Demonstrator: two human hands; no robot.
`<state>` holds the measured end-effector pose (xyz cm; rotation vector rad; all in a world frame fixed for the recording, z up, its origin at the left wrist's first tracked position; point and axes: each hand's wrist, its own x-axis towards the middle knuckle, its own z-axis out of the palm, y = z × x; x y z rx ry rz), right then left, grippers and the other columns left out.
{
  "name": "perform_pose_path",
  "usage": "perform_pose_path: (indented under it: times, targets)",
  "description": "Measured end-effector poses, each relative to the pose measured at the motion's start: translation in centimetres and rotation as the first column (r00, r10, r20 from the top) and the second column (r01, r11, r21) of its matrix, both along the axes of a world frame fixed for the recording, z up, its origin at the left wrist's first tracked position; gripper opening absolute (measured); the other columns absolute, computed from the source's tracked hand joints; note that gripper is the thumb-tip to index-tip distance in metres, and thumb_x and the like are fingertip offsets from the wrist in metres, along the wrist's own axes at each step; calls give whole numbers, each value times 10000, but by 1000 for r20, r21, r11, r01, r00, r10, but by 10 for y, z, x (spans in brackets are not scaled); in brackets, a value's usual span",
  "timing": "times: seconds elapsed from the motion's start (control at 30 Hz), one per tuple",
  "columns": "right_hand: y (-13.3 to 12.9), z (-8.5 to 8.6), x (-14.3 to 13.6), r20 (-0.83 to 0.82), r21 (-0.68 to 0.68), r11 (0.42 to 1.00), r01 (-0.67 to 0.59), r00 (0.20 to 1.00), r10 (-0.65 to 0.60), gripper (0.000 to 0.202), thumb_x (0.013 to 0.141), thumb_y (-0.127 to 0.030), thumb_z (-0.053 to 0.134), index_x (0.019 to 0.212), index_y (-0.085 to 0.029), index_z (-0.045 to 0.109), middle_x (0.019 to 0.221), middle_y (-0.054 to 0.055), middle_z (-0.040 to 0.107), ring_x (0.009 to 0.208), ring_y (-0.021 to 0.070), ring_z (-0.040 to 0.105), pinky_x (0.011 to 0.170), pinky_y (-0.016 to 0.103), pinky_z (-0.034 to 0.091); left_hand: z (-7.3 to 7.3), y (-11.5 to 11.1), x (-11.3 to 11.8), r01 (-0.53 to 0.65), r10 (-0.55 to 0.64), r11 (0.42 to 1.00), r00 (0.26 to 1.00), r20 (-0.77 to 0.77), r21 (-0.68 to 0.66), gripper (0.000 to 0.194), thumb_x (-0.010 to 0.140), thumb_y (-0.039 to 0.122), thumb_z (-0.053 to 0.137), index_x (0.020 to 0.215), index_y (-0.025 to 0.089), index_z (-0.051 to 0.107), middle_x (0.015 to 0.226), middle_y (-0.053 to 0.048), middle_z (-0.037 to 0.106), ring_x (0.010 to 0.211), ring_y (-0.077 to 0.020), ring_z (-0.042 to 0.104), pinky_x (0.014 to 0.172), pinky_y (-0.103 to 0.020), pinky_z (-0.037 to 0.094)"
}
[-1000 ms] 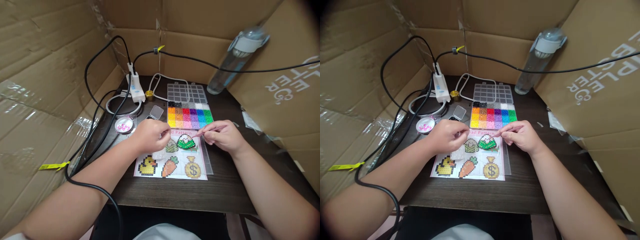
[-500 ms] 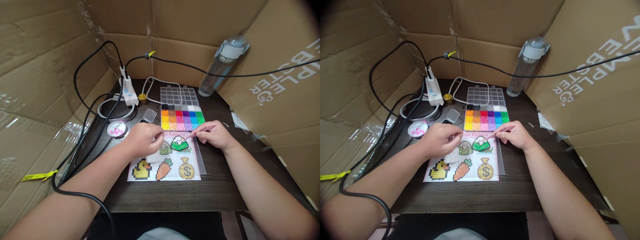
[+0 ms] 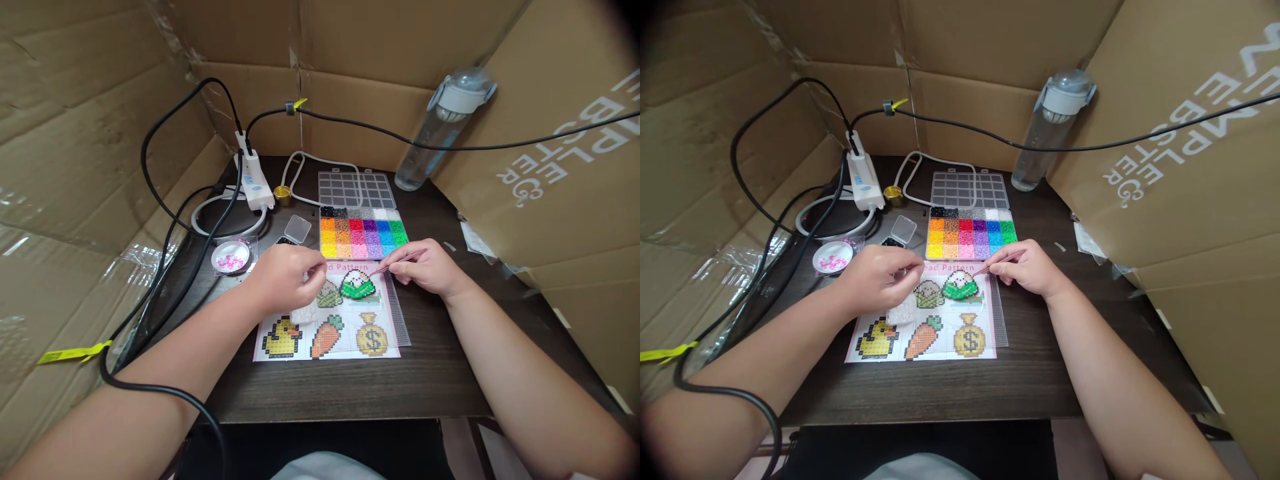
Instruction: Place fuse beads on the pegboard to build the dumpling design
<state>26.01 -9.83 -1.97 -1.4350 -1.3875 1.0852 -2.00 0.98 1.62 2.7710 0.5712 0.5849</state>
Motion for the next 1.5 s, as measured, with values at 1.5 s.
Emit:
perform_pose_path:
  times: [1.5]
  targets:
    - [-32,20,-79,-108,104,988,112,989,-100,73,761,-282,793,831,-262,798,906,77,769,534,148,602,431,294,497,-1,-8,2,-42,40,998,999,-35,-49,274,819,241,456,742,167,709,686,-54,700,628,-176,627,566,-308,388]
